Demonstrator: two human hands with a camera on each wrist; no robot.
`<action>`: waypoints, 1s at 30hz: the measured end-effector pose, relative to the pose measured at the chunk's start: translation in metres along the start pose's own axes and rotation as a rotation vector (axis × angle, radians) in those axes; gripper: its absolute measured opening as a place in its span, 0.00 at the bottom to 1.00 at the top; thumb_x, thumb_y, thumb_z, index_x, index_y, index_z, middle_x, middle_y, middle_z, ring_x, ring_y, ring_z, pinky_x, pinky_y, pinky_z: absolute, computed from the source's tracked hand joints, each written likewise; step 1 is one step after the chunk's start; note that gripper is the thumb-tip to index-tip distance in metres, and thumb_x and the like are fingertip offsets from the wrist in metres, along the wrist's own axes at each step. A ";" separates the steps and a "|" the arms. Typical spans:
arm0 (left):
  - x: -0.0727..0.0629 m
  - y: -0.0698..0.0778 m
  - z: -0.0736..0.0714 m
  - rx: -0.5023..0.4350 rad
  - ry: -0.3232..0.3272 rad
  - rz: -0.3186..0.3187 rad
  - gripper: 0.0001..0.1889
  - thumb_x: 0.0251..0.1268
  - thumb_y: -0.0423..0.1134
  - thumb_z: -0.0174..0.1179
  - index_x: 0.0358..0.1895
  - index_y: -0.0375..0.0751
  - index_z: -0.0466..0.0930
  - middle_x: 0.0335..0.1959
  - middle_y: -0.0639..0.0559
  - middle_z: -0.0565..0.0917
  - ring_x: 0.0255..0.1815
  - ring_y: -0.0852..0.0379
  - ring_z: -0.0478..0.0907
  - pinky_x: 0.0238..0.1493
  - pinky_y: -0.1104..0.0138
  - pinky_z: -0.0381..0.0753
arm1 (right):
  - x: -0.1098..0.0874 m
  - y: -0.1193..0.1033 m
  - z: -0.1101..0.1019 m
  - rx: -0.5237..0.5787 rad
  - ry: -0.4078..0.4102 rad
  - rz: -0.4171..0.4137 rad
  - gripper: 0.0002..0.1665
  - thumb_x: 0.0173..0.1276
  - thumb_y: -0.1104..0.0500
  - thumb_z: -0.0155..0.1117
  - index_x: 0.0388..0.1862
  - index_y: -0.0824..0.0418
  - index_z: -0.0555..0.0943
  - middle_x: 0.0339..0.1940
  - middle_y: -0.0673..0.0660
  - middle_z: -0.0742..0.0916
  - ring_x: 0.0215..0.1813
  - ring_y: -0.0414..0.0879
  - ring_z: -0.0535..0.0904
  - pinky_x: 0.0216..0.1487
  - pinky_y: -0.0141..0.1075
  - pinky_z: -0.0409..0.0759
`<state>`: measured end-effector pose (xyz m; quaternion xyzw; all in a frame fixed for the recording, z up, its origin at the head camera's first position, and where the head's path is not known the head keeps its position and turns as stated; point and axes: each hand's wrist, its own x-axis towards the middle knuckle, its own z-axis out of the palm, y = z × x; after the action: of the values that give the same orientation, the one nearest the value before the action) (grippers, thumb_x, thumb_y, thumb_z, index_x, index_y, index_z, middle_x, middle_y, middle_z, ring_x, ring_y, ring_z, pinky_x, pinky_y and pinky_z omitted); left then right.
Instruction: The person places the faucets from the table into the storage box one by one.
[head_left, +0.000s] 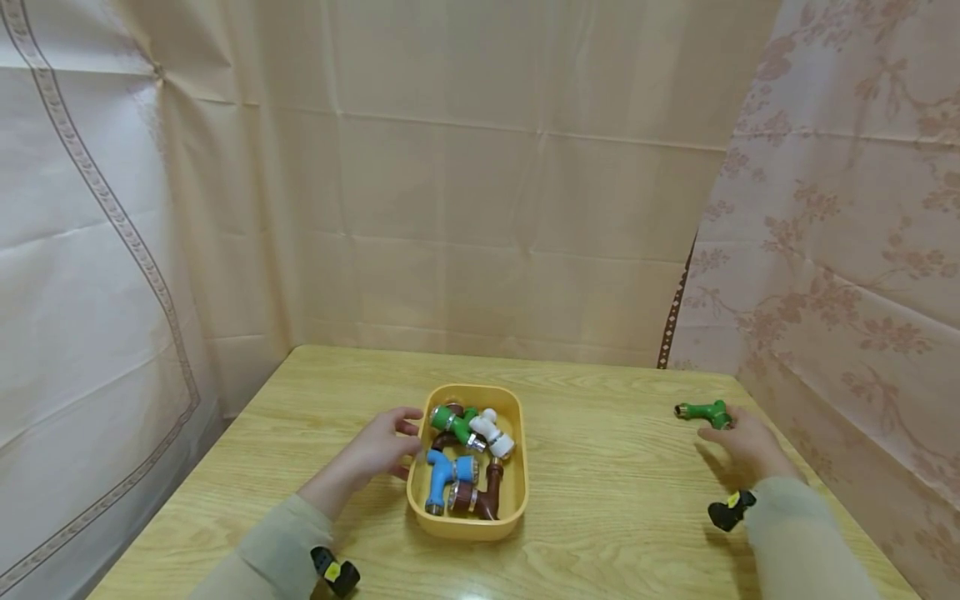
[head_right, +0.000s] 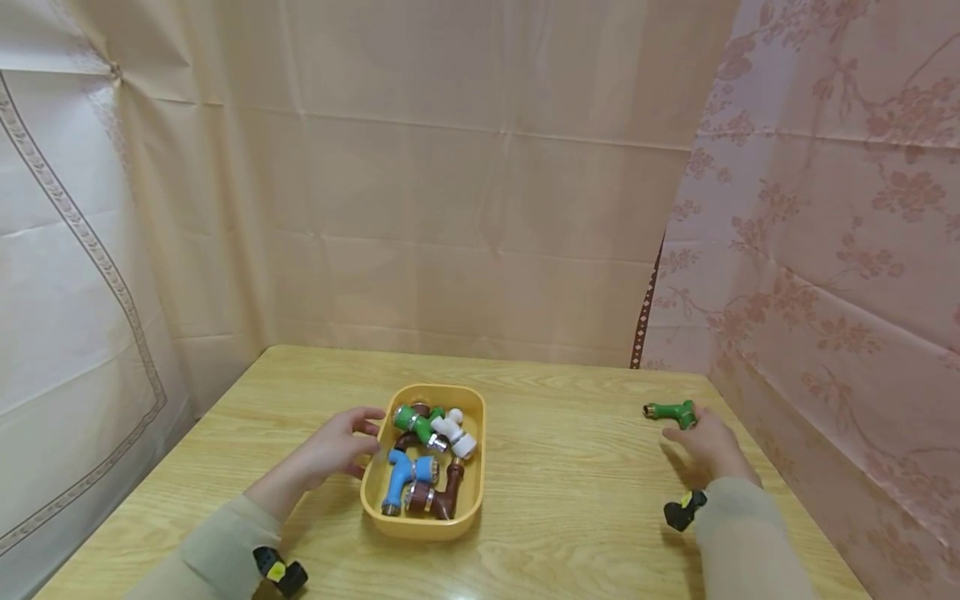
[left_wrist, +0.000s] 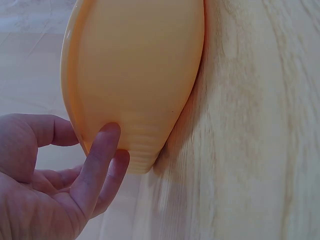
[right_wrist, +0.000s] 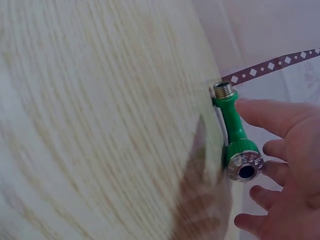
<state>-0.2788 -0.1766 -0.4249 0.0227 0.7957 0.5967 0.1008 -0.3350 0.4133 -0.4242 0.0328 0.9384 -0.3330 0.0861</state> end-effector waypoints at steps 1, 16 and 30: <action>0.000 0.000 0.000 0.002 -0.001 0.000 0.30 0.64 0.27 0.60 0.71 0.33 0.68 0.53 0.36 0.73 0.42 0.46 0.81 0.30 0.55 0.89 | 0.000 0.000 0.000 -0.003 -0.002 0.001 0.68 0.72 0.33 0.58 0.77 0.79 0.33 0.74 0.86 0.47 0.72 0.83 0.46 0.69 0.73 0.55; 0.001 0.001 0.000 -0.001 0.002 0.005 0.29 0.66 0.27 0.60 0.71 0.33 0.68 0.53 0.37 0.73 0.42 0.46 0.81 0.30 0.55 0.88 | 0.004 0.002 0.004 -0.057 0.040 -0.043 0.57 0.75 0.40 0.58 0.76 0.82 0.46 0.69 0.85 0.64 0.68 0.79 0.62 0.62 0.69 0.70; -0.001 0.000 0.000 -0.005 0.002 0.003 0.30 0.65 0.27 0.60 0.71 0.33 0.68 0.52 0.37 0.73 0.44 0.45 0.80 0.30 0.55 0.88 | 0.000 -0.010 0.014 0.013 0.098 -0.092 0.31 0.76 0.54 0.60 0.69 0.74 0.72 0.64 0.75 0.78 0.63 0.70 0.72 0.59 0.64 0.74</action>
<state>-0.2776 -0.1762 -0.4247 0.0228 0.7942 0.5991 0.0992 -0.3343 0.3967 -0.4293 0.0064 0.9398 -0.3409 0.0246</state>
